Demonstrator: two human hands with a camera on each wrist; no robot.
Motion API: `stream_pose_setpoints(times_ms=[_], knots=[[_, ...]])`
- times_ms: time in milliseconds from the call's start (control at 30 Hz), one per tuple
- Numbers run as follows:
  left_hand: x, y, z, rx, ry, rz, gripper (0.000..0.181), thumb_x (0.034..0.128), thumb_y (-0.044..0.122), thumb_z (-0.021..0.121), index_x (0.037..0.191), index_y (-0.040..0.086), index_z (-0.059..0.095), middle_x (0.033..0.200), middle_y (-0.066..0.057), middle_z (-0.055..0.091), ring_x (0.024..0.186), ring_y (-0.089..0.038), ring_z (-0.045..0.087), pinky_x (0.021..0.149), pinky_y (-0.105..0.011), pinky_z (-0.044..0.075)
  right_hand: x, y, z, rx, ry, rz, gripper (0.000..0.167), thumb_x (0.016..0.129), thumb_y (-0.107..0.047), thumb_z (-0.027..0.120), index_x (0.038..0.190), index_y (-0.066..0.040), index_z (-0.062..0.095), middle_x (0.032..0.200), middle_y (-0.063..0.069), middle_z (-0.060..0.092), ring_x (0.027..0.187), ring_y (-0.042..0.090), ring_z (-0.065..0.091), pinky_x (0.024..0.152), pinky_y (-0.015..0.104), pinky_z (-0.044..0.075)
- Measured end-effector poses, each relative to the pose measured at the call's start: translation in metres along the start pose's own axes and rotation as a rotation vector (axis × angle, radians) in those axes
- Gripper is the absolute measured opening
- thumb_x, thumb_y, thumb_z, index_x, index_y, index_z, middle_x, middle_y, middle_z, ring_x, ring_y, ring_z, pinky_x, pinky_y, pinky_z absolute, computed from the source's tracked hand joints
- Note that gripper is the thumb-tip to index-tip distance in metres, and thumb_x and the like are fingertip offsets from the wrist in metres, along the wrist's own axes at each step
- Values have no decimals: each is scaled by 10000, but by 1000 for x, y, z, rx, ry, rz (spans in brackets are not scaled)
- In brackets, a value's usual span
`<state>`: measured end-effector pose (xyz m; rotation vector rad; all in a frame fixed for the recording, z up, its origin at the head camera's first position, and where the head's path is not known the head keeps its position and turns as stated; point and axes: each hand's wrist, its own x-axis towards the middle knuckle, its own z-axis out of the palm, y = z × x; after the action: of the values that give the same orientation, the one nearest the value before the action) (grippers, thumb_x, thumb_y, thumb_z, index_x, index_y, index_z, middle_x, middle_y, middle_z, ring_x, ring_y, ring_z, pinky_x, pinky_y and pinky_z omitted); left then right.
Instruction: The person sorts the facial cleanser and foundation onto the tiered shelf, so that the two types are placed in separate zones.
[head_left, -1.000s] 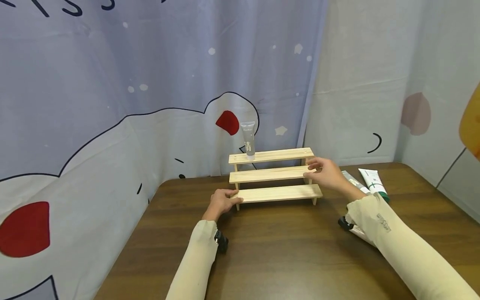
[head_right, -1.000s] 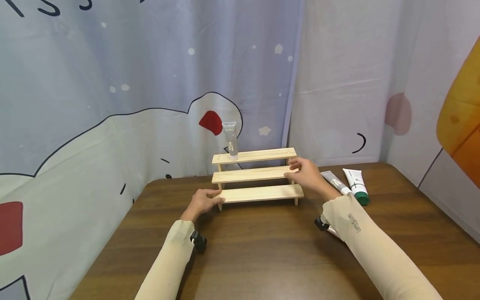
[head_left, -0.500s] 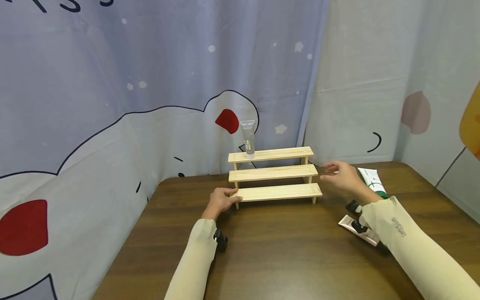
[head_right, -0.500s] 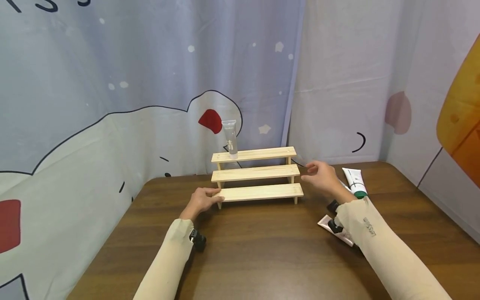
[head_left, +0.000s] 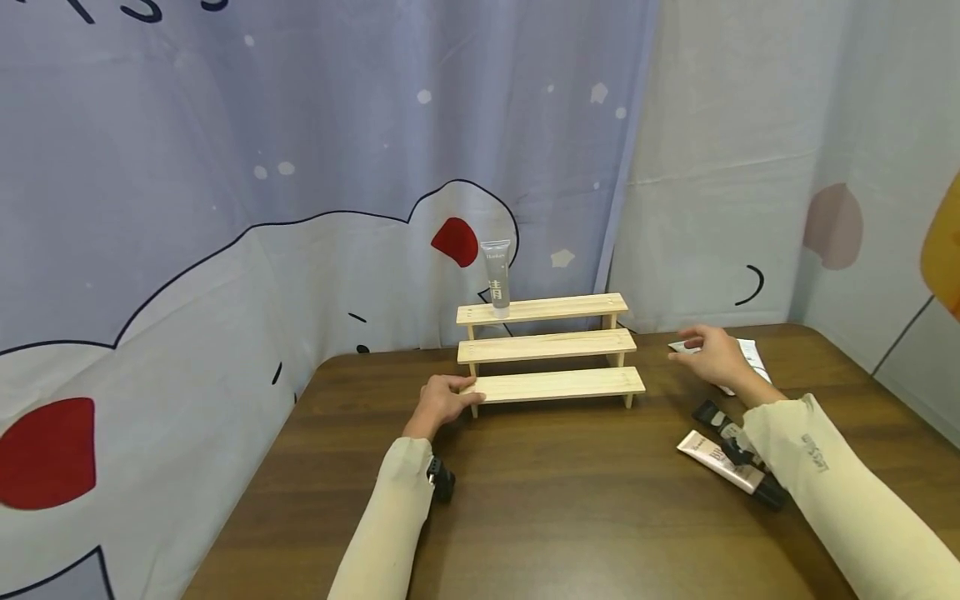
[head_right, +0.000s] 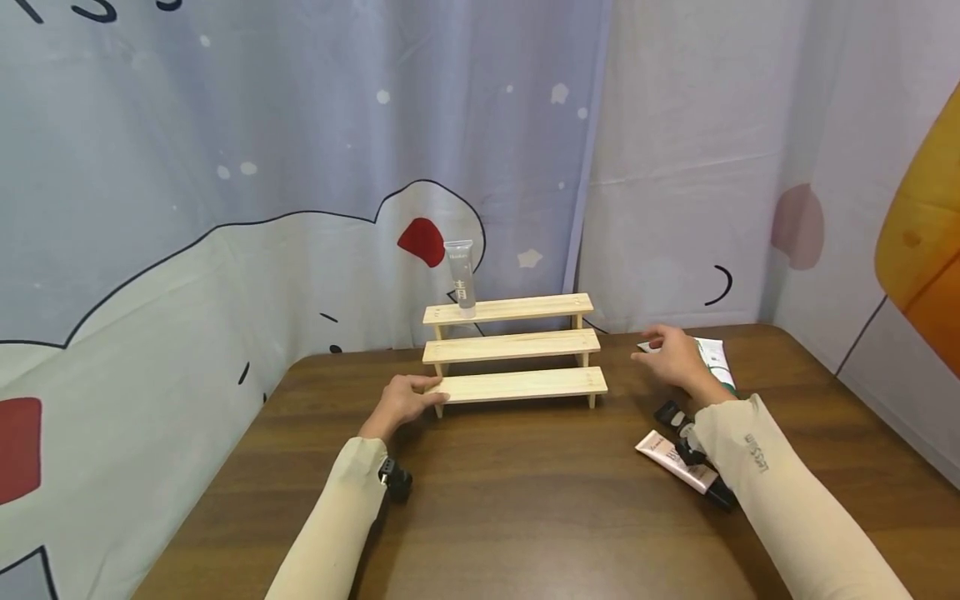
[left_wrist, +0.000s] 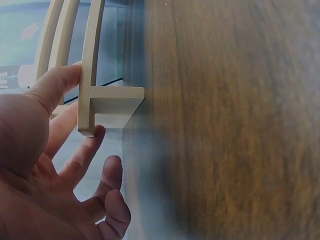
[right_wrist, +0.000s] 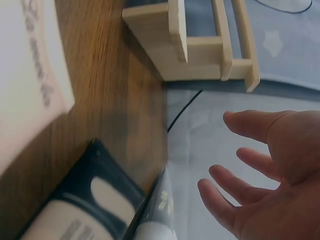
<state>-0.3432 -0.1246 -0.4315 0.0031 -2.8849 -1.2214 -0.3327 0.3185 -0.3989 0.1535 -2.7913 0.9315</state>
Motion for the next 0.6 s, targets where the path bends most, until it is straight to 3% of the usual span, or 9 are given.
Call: stream_pose_setpoints(times_ms=[267,467,600], knots=[[0,1,-1,13,4,3,393,831,329,820,1201,222,742,1376,-111,594,1319,-427,440,1083,-510,388,2,22,-5,-68,7,37,544,909,-234,684,1259,155,537,1197,387,584,1087,561,550,895,621,455],[2,-1,3,12,9,21,389,822,324,828,1187,214,749,1354,-109,611,1307,-428,455,1080,-503,392,1,38,-6,-82,44,43,484,883,-170,686,1192,182,563,1127,369,621,1057,548,569,955,648,287],[2,-2,3,13,18,26,391,820,319,830,1186,208,750,1348,-110,615,1298,-436,457,1083,-503,387,3,43,-7,-95,42,42,466,880,-165,690,1173,179,575,1105,360,634,1060,548,558,954,654,273]])
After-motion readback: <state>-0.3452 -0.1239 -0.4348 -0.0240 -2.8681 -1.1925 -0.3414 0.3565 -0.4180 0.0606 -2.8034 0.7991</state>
